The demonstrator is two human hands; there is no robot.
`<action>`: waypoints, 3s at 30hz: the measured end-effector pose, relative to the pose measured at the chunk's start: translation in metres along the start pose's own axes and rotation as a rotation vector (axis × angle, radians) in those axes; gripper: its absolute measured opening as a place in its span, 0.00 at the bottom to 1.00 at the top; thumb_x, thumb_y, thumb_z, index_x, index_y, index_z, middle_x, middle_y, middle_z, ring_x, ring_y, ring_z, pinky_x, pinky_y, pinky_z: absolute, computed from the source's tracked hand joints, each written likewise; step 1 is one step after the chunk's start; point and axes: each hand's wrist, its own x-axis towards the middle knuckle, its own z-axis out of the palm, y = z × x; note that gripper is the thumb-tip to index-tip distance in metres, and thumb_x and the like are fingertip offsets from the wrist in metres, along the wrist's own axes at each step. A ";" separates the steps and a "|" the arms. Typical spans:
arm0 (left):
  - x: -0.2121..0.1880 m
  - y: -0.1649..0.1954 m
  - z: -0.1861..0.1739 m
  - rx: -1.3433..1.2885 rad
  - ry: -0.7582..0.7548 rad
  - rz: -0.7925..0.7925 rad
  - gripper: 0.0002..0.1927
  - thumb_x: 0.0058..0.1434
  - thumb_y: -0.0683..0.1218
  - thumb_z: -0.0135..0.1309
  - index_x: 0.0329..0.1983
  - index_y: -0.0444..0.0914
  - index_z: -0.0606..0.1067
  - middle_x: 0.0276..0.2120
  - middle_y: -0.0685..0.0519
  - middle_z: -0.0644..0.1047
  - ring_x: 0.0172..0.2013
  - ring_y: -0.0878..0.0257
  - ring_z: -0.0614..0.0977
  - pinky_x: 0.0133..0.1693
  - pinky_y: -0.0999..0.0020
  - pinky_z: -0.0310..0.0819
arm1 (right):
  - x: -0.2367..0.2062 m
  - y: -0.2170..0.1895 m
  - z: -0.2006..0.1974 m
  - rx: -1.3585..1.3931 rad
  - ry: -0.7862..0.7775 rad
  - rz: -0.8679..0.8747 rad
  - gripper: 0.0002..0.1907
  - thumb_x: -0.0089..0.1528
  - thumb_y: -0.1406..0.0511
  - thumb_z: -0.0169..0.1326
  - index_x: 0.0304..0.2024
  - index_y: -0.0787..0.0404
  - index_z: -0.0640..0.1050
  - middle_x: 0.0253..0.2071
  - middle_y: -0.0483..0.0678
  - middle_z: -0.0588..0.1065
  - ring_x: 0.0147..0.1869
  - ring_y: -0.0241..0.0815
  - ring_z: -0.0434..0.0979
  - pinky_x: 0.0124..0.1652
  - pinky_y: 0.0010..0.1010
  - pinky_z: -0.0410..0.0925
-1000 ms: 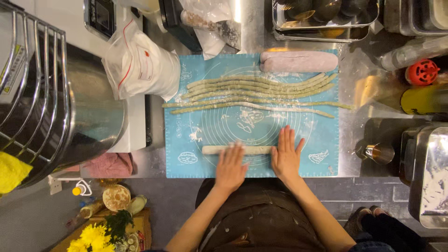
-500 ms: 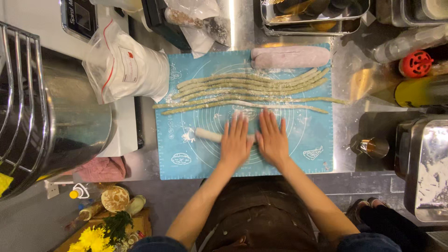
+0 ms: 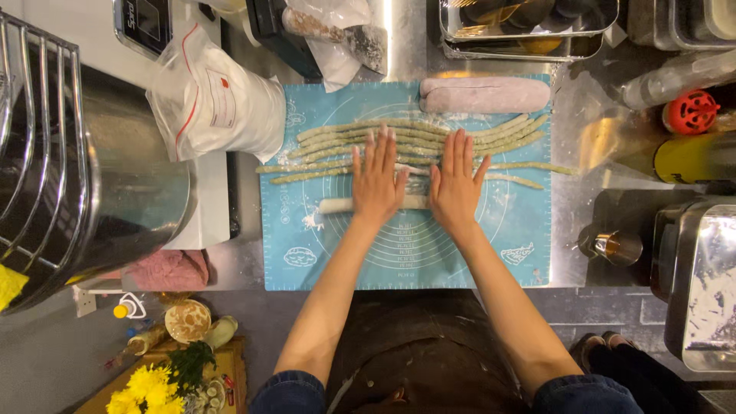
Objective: The person rolls a piece of dough on a blue silicone mat, elongating it into a thin rope. The person repeats this process with multiple pieces of dough, arranging the finished ropes on the mat.
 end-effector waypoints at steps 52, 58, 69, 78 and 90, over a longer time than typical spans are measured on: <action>-0.140 -0.071 -0.030 0.054 -0.180 0.021 0.35 0.71 0.54 0.42 0.76 0.34 0.55 0.76 0.45 0.56 0.76 0.48 0.56 0.74 0.48 0.43 | -0.084 -0.011 -0.011 -0.009 -0.287 -0.199 0.40 0.66 0.53 0.43 0.75 0.68 0.53 0.77 0.61 0.50 0.81 0.60 0.46 0.73 0.56 0.41; -0.193 -0.057 -0.031 -0.037 -0.121 -0.028 0.37 0.67 0.55 0.45 0.75 0.33 0.56 0.75 0.36 0.53 0.74 0.41 0.54 0.71 0.46 0.43 | -0.139 0.002 -0.002 0.039 -0.275 -0.165 0.38 0.67 0.55 0.44 0.75 0.67 0.54 0.78 0.62 0.52 0.81 0.63 0.48 0.73 0.58 0.43; -0.066 -0.080 -0.015 0.014 -0.046 -0.032 0.34 0.72 0.55 0.43 0.79 0.42 0.54 0.78 0.48 0.53 0.76 0.49 0.53 0.73 0.46 0.40 | -0.013 -0.017 0.011 0.022 -0.070 0.074 0.35 0.73 0.60 0.40 0.78 0.69 0.49 0.81 0.61 0.46 0.85 0.61 0.40 0.75 0.60 0.31; -0.074 -0.066 -0.032 -0.047 0.055 -0.059 0.32 0.71 0.53 0.43 0.77 0.40 0.57 0.77 0.46 0.54 0.77 0.46 0.53 0.73 0.42 0.38 | -0.045 -0.070 0.029 0.086 -0.080 -0.126 0.36 0.72 0.58 0.41 0.77 0.70 0.50 0.80 0.62 0.45 0.84 0.60 0.40 0.74 0.61 0.29; -0.185 -0.093 -0.055 0.073 -0.254 0.034 0.32 0.68 0.52 0.42 0.74 0.39 0.60 0.74 0.48 0.58 0.73 0.49 0.57 0.71 0.46 0.42 | -0.124 -0.117 0.042 0.015 -0.420 -0.556 0.37 0.68 0.50 0.43 0.73 0.63 0.59 0.76 0.56 0.56 0.80 0.55 0.51 0.72 0.55 0.41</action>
